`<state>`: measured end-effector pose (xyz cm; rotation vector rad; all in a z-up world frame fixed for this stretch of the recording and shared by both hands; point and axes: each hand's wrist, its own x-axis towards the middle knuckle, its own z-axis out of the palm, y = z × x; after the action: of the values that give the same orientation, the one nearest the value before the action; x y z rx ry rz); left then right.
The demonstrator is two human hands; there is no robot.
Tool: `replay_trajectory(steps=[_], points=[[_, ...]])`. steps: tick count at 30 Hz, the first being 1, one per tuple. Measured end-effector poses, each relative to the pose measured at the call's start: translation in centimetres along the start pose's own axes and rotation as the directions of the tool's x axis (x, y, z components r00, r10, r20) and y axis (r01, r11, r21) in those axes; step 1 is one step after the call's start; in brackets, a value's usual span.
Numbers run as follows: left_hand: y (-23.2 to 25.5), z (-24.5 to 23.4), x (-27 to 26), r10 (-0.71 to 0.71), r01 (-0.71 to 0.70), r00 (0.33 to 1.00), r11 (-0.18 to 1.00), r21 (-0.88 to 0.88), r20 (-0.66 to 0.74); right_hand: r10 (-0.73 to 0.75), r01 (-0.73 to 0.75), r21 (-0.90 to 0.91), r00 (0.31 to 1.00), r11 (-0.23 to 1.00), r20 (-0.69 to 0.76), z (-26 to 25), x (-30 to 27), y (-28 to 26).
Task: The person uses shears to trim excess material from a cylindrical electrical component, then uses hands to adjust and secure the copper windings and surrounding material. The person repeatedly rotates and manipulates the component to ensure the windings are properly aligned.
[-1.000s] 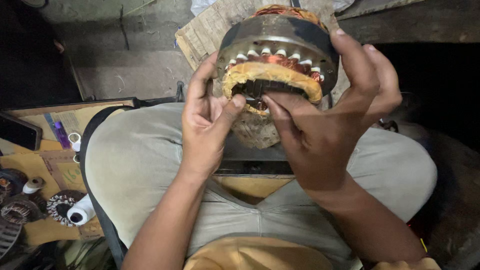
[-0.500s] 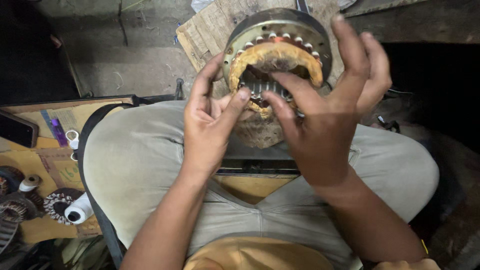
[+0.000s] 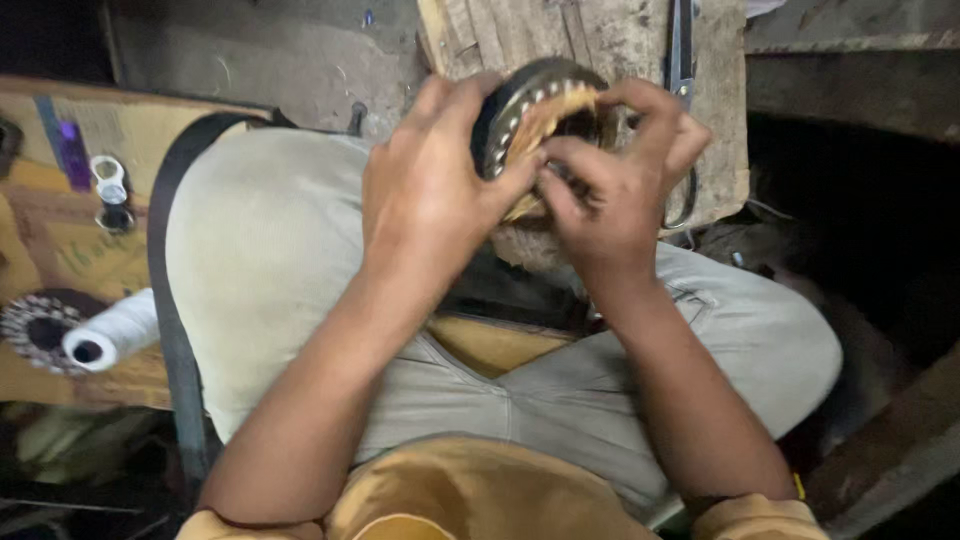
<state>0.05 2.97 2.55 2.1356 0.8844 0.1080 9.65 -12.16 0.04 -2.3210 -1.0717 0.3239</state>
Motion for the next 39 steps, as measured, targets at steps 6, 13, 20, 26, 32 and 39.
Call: replay_trajectory(steps=[6, 13, 20, 26, 32, 39], points=[[-1.1, 1.8, 1.4, 0.031, -0.033, 0.999, 0.994, -0.105, -0.024, 0.022, -0.043, 0.195, 0.994, 0.98, 0.111, -0.5, 1.1, 2.1], [-1.9, 4.9, 1.3, 0.222, -0.251, 0.968, 0.842, -0.478, -0.116, 0.345, -0.514, 0.599, 0.857, 0.613, 0.382, -1.5, 1.7, 5.2], [-0.9, 4.9, 0.8, 0.199, -0.212, 0.977, 0.867, -0.451, -0.076, 0.332, -0.558, 0.623, 0.829, 0.548, 0.45, -2.4, 2.1, 7.1], [-0.5, 4.8, 0.5, 0.156, -0.164, 0.986, 0.866, -0.472, -0.057, 0.351, -0.587, 0.654, 0.809, 0.477, 0.471, -2.4, 2.3, 7.4], [-0.5, 5.2, 0.5, 0.134, -0.147, 0.989, 0.886, -0.439, -0.062, 0.329, -0.526, 0.587, 0.848, 0.616, 0.415, -2.6, 2.4, 6.8], [-0.6, 5.3, 0.3, 0.159, -0.182, 0.983, 0.867, -0.463, -0.09, 0.258, -0.467, 0.52, 0.868, 0.715, 0.425, -5.1, 2.2, 5.4]])
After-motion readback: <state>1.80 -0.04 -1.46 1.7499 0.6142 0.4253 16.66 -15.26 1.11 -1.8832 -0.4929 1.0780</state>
